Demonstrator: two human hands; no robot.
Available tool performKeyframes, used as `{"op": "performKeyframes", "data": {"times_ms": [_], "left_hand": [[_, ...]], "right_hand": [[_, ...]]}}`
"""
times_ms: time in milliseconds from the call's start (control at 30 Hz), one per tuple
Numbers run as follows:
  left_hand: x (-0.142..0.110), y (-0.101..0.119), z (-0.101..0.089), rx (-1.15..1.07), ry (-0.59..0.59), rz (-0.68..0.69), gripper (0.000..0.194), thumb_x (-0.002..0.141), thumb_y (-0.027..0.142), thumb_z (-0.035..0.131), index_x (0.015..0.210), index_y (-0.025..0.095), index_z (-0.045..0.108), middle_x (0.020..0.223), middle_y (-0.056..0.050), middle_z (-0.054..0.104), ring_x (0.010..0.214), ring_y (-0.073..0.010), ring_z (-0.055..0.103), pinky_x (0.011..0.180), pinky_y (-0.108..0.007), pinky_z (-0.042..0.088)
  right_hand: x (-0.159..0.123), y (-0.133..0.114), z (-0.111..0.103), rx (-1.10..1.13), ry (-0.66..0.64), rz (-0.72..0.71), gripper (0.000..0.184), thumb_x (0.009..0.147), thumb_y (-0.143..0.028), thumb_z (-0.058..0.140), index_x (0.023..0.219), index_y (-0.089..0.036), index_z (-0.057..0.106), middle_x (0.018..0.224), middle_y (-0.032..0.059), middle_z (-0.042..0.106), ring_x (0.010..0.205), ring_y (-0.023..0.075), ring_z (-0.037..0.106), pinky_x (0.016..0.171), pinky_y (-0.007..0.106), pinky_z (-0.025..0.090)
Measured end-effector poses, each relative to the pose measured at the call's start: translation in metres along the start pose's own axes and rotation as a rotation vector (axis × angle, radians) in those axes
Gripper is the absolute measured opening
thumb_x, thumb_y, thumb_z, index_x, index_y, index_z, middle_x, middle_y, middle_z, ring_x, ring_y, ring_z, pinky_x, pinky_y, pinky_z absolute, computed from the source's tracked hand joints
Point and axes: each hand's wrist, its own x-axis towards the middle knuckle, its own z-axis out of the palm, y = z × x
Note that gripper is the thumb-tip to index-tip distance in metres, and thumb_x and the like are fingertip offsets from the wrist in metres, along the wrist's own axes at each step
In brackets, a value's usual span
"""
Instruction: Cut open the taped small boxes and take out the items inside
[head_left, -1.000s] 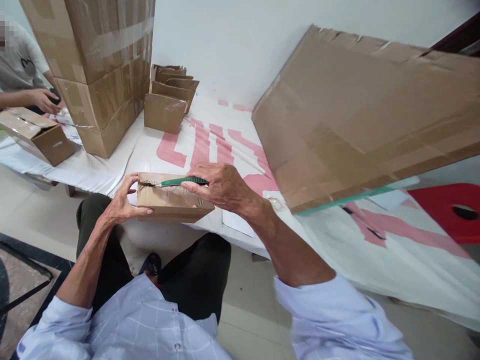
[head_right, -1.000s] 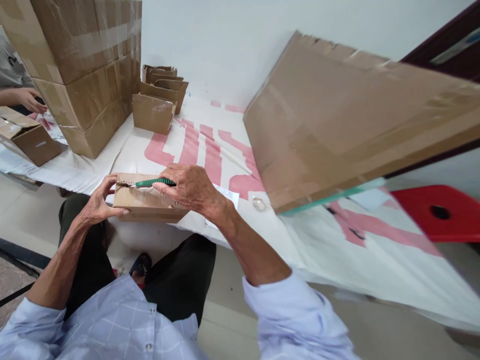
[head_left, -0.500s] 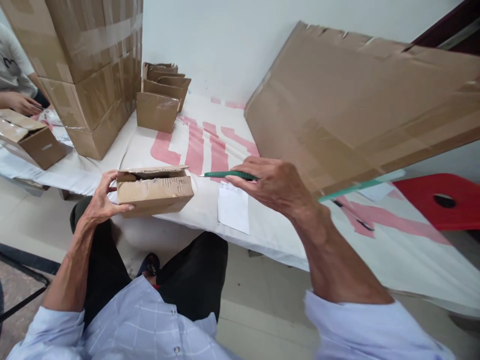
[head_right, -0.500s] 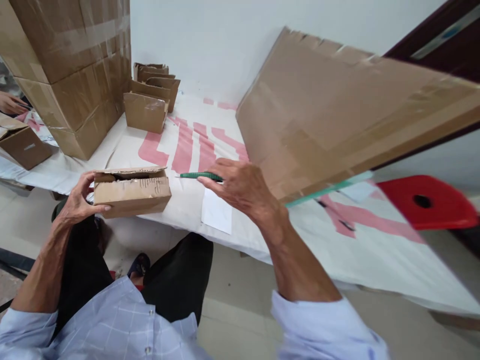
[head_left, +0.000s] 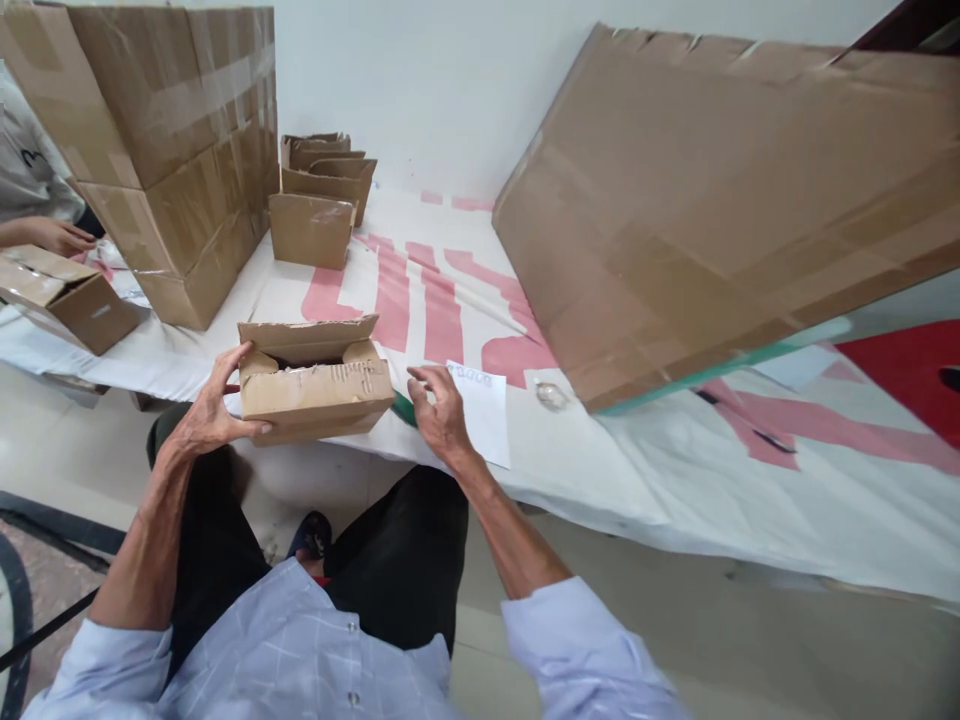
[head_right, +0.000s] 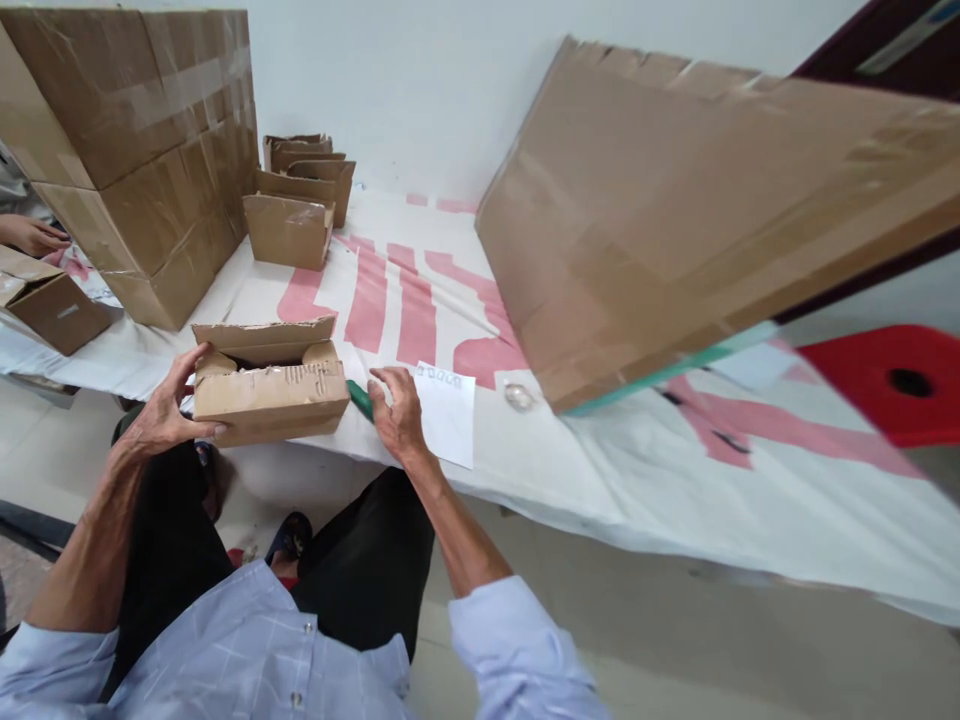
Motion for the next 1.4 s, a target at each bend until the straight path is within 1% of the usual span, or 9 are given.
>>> {"op": "performKeyframes", "data": {"times_ms": [100,267,433,533,733,933,1133,1267,1400], "left_hand": [[0.002,0.0,0.0,0.004,-0.009,-0.015,0.126,0.068,0.066,0.095,0.171,0.032,0.031,0.171,-0.018,0.035,0.156,-0.0464,0.041,0.115,-0.06,0.055],[0.002,0.003,0.002,-0.009,-0.017,-0.013,0.131,0.067,0.065,0.097,0.173,0.031,0.028,0.173,-0.02,0.033,0.156,-0.0475,0.04,0.115,-0.06,0.055],[-0.001,-0.003,0.004,-0.06,-0.007,-0.032,0.135,0.065,0.062,0.099,0.174,0.031,0.026,0.172,-0.02,0.034,0.154,-0.0484,0.044,0.113,-0.059,0.057],[0.0,-0.008,0.007,-0.09,0.011,-0.002,0.131,0.067,0.058,0.098,0.174,0.03,0.027,0.17,-0.021,0.037,0.152,-0.0469,0.047,0.111,-0.058,0.059],[0.0,-0.007,0.013,-0.113,0.018,0.02,0.127,0.069,0.052,0.097,0.174,0.03,0.028,0.168,-0.022,0.037,0.153,-0.0458,0.046,0.111,-0.057,0.059],[-0.003,-0.004,0.013,-0.114,0.011,-0.002,0.131,0.066,0.052,0.098,0.174,0.032,0.026,0.169,-0.021,0.035,0.156,-0.0461,0.044,0.112,-0.057,0.058],[-0.002,0.002,0.019,-0.105,-0.027,0.018,0.132,0.067,0.052,0.098,0.174,0.031,0.024,0.17,-0.021,0.033,0.157,-0.0463,0.041,0.114,-0.057,0.056],[-0.001,0.005,0.024,-0.11,-0.032,0.048,0.129,0.069,0.049,0.098,0.174,0.029,0.025,0.17,-0.022,0.032,0.157,-0.0454,0.041,0.114,-0.057,0.056],[-0.002,0.005,0.026,-0.106,-0.025,0.045,0.13,0.069,0.049,0.097,0.174,0.031,0.024,0.171,-0.021,0.032,0.157,-0.0454,0.04,0.114,-0.057,0.055]], "right_hand": [[0.023,-0.04,-0.016,0.011,-0.054,-0.203,0.037,0.109,-0.048,0.049,0.119,-0.023,0.075,0.119,0.0134,0.074,0.117,0.0314,0.067,0.107,0.053,0.055],[0.047,-0.091,-0.018,-0.063,-0.378,-0.436,0.035,0.103,-0.041,0.066,0.131,-0.021,0.072,0.128,0.0149,0.074,0.122,0.033,0.067,0.109,0.054,0.055],[0.025,-0.114,-0.029,-0.067,-0.28,-0.55,0.013,0.103,-0.028,0.067,0.112,-0.022,0.075,0.112,0.0116,0.076,0.109,0.0286,0.07,0.097,0.047,0.057],[0.001,-0.124,-0.039,-0.034,-0.343,-0.628,0.013,0.104,-0.03,0.067,0.098,-0.022,0.075,0.101,0.0098,0.076,0.1,0.0263,0.069,0.09,0.043,0.056],[-0.004,-0.124,-0.035,0.049,-0.412,-0.405,0.028,0.107,-0.022,0.054,0.089,-0.025,0.075,0.097,0.0083,0.074,0.095,0.0239,0.07,0.09,0.041,0.059],[0.036,-0.127,-0.019,-0.043,-0.543,-0.262,0.011,0.098,-0.022,0.067,0.099,-0.022,0.078,0.104,0.0089,0.076,0.09,0.0222,0.07,0.081,0.035,0.057],[0.069,-0.133,0.01,-0.276,-0.843,-0.301,0.011,0.095,-0.028,0.078,0.103,-0.021,0.078,0.107,0.0088,0.076,0.096,0.0246,0.068,0.088,0.035,0.049],[0.079,-0.128,0.034,-0.429,-0.917,-0.337,0.014,0.095,-0.023,0.076,0.109,-0.02,0.075,0.113,0.0109,0.074,0.106,0.0266,0.066,0.09,0.035,0.046],[0.081,-0.126,0.048,-0.507,-0.979,-0.341,0.006,0.096,-0.016,0.07,0.093,-0.019,0.075,0.087,0.0089,0.072,0.087,0.0244,0.066,0.08,0.035,0.042]]}}
